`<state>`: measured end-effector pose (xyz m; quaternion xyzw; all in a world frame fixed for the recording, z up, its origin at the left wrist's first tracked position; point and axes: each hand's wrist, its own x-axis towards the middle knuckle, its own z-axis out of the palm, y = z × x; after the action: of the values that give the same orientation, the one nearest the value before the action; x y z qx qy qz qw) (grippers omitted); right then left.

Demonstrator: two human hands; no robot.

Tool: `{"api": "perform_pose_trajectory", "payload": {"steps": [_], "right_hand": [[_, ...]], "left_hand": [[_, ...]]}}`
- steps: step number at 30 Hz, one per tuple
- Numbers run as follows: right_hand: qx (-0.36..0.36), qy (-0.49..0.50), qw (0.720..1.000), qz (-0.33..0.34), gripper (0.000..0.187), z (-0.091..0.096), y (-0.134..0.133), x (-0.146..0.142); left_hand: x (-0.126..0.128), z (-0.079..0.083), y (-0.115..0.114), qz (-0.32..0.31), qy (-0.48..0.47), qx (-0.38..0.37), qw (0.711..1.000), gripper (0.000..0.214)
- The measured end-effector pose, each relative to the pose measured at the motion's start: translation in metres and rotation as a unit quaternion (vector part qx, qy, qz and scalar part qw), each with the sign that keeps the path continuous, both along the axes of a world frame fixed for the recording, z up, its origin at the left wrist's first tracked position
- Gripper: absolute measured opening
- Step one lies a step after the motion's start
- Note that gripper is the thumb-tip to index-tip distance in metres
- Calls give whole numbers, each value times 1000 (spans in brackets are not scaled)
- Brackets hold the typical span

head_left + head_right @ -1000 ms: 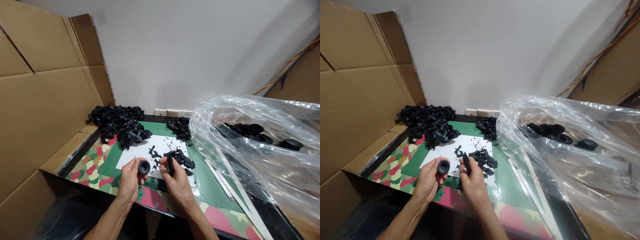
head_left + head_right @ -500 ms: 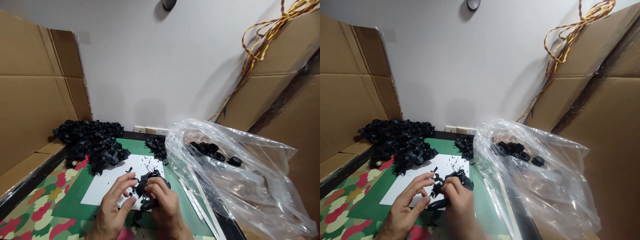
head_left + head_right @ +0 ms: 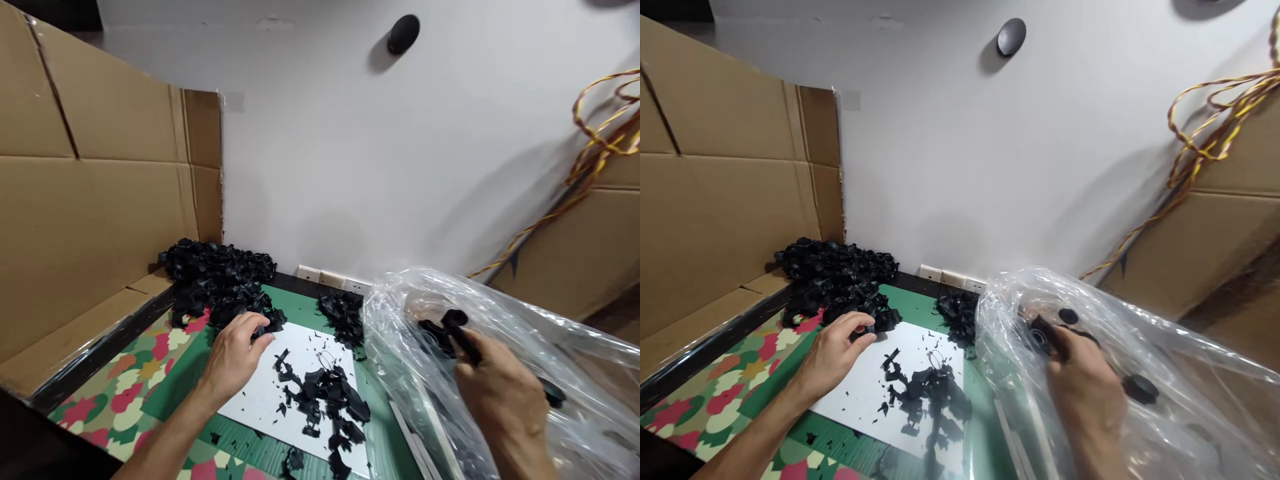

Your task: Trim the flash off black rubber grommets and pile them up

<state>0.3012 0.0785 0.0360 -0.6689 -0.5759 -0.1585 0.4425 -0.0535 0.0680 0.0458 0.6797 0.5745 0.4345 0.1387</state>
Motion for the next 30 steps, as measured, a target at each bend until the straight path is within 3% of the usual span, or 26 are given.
{"api": "perform_pose_trajectory", "payload": {"steps": [2, 5, 9, 13, 17, 20, 24, 30], "right_hand": [[-7, 13, 998, 55, 30, -4, -7, -34], [-116, 41, 972, 201, 26, -3, -7, -84], [-261, 43, 920, 289, 18, 3, 7, -128], [-277, 64, 907, 311, 21, 0, 15, -144], [-267, 168, 880, 356, 26, -4, 11, -145], [-266, 224, 859, 377, 26, -6, 8, -147], [-273, 227, 859, 369, 26, -7, 8, -150], [-261, 239, 869, 345, 27, -4, 12, -150]], "left_hand": [[4, 4, 8, -6, 90, -38, 995, 15], [11, 3, 24, -21, 193, -63, 979, 16], [15, -4, 42, -12, 152, -47, 987, 22], [7, -3, 49, 1, 49, -25, 998, 24], [-1, 0, 46, 18, -124, -7, 992, 12], [0, -4, 44, 21, -277, -12, 961, 23], [-2, -1, 48, 17, -440, 9, 898, 40], [-15, 49, 70, 2, -549, 96, 831, 34]]}}
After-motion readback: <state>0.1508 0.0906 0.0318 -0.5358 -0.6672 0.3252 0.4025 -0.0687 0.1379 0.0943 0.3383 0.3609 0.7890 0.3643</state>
